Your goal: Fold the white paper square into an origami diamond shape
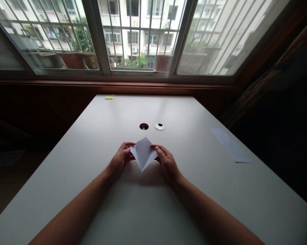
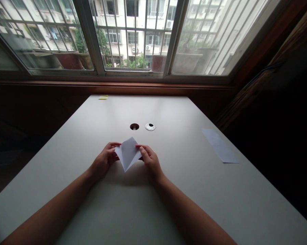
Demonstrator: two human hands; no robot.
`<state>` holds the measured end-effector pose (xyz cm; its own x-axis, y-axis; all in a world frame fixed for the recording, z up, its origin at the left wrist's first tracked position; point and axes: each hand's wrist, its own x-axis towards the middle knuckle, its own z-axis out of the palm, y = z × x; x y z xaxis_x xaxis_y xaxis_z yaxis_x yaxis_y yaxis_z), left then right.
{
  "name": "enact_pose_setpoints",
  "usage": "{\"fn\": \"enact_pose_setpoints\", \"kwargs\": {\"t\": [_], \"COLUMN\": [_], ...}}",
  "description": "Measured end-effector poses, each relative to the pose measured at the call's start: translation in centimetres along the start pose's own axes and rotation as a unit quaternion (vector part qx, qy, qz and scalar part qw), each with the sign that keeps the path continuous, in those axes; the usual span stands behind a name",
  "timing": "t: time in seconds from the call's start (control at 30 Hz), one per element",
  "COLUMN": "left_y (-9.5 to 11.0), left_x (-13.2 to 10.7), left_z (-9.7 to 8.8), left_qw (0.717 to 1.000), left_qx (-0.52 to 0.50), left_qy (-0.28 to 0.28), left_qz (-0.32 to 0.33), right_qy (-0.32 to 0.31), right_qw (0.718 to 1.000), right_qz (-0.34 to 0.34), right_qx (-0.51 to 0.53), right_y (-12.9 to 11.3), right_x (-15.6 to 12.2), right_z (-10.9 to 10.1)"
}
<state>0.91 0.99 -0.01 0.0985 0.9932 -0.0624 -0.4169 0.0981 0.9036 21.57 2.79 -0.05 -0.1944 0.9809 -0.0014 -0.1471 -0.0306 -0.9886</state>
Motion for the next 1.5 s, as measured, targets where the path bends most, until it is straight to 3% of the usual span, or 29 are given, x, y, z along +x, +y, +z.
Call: {"fn": "enact_pose_setpoints", "kwargs": {"t": [0.33,0.53,0.97,1.23,1.37,1.5], "left_y": [-0.2,-0.7,0.3,-0.1,-0.5,-0.2], "left_x": [-0.1,-0.1,-0.2,-0.1,-0.4,-0.8], "left_z": [-0.2,-0.8,0.1,0.1,0.1,0.1], "left_qw": [1.000,0.994,1.000,0.999,0.990,0.932], "left_qx": [0.022,0.099,0.006,0.021,0.120,0.311], "left_qy": [0.010,0.019,0.020,0.024,0.044,0.026], "left_qz": [0.006,0.032,-0.020,-0.011,0.053,0.182], "right_qy": [0.000,-0.045,-0.004,0.004,-0.001,-0.017], "right_qw": [1.000,0.999,0.999,0.999,0.996,0.987], "right_qz": [0.008,0.019,0.012,-0.014,-0.031,-0.068], "right_qx": [0.028,0.023,0.043,-0.053,-0.088,-0.146], "right_y": [-0.1,-0.1,0.9,0.8,0.9,1.0], "right_x": [0.0,-0.2,0.5,0.9,1.2,1.5], "right_z": [0.1,-0.1,-0.2,-1.0,-1.5,-1.8]}}
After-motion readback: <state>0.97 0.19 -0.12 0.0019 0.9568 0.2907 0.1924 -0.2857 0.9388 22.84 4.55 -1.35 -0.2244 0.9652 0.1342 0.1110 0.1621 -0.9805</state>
